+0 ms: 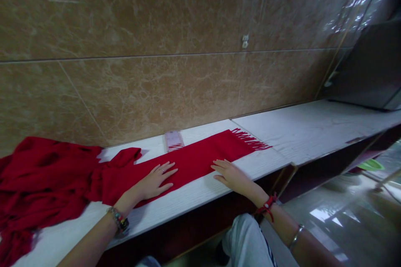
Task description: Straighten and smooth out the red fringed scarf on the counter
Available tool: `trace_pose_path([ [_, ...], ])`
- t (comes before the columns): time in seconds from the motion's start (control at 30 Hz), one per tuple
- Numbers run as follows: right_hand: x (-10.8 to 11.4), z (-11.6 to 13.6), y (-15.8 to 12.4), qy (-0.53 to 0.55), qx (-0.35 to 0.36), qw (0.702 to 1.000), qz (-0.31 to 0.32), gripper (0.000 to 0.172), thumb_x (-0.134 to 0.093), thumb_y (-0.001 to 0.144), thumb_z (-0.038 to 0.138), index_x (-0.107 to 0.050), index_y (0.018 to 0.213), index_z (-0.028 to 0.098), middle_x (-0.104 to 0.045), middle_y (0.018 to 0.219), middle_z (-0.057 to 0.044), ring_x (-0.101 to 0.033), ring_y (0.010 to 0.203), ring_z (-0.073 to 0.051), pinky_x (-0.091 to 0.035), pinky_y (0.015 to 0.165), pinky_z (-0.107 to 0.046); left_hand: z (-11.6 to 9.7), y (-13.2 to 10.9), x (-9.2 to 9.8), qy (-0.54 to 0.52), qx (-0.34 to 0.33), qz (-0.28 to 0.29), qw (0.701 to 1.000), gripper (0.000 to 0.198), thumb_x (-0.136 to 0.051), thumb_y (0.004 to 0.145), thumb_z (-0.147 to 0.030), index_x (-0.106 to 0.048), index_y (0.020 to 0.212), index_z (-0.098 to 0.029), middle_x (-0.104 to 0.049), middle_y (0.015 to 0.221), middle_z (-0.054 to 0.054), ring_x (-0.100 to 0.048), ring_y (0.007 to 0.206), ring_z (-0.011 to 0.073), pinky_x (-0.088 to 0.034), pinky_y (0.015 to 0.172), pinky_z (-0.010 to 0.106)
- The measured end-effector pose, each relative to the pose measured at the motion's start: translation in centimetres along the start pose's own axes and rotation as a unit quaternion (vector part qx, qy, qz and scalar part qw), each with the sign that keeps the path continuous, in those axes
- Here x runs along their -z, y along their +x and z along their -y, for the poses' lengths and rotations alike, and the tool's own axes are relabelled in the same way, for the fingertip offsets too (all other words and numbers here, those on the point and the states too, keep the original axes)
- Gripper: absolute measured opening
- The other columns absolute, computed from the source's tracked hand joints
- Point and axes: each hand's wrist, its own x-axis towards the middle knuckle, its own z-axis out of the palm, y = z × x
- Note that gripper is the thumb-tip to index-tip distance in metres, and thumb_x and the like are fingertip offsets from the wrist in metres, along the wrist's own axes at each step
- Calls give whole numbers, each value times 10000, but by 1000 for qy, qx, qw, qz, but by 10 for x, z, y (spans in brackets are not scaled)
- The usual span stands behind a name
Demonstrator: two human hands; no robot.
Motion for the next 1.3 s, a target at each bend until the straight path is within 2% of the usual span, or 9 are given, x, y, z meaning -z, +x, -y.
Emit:
trace_pose_path([
  [0.17,8,-11,18,-58,43,997,-2,254,-470,820,124,-611,1031,125,-618,1054,-112,-554,981,-194,-433,874,-332,-44,32,22,18,-45,-46,998,371,-396,859,-400,-507,1166,-223,-528,1178,61,-477,1071,186,-370,920,314],
  [0.27,13,-17,22,-91,60,994,28,197,-475,828,131,-632,945,114,-644,948,-107,-583,881,-187,-466,779,-301,-71,61,27,48,-49,-58,996,303,-421,846,-373,-554,1063,-207,-573,1052,57,-531,941,180,-429,799,284],
  [0.37,17,-21,21,-108,97,989,43,178,-476,829,122,-621,932,113,-642,911,-93,-585,845,-171,-464,740,-272,-84,83,23,73,-43,-60,995,246,-454,818,-368,-580,930,-188,-591,933,51,-555,826,175,-446,674,257],
  [0.5,17,-27,17,-122,133,983,43,191,-466,820,74,-595,958,105,-634,902,-90,-581,832,-161,-457,723,-264,-88,98,16,104,-48,-62,992,173,-469,793,-300,-578,853,-179,-603,844,52,-570,761,187,-444,602,266],
  [0.63,16,-32,17,-121,135,983,20,166,-465,820,71,-600,904,118,-636,850,-74,-580,774,-159,-454,687,-269,-91,100,16,121,-44,-44,991,181,-441,787,-183,-569,915,-173,-620,860,72,-585,756,194,-450,610,282],
  [0.8,14,-34,13,-108,130,985,-44,153,-482,824,108,-609,908,122,-638,863,-83,-576,792,-170,-448,720,-296,-99,100,18,117,-17,-28,993,215,-461,812,-304,-563,924,-152,-618,873,93,-592,779,224,-470,610,307],
  [1.0,9,-33,11,-108,128,985,-43,174,-470,822,94,-615,913,120,-636,845,-83,-568,786,-163,-447,724,-297,-101,99,16,124,-23,-31,992,168,-438,810,-128,-566,918,-142,-614,887,101,-594,813,218,-474,641,310],
  [1.17,5,-35,11,-102,116,987,-48,166,-478,809,91,-623,878,136,-626,823,-72,-555,770,-161,-445,709,-290,-103,98,14,143,-26,-15,989,181,-410,827,-95,-572,905,-119,-621,818,111,-608,767,235,-472,612,331],
  [1.3,5,-36,11,-85,112,986,-88,190,-451,813,79,-608,902,138,-618,819,-66,-546,763,-156,-440,713,-284,-105,97,15,140,-18,-29,990,189,-388,842,-97,-564,908,-117,-608,827,118,-597,789,231,-466,625,329],
])
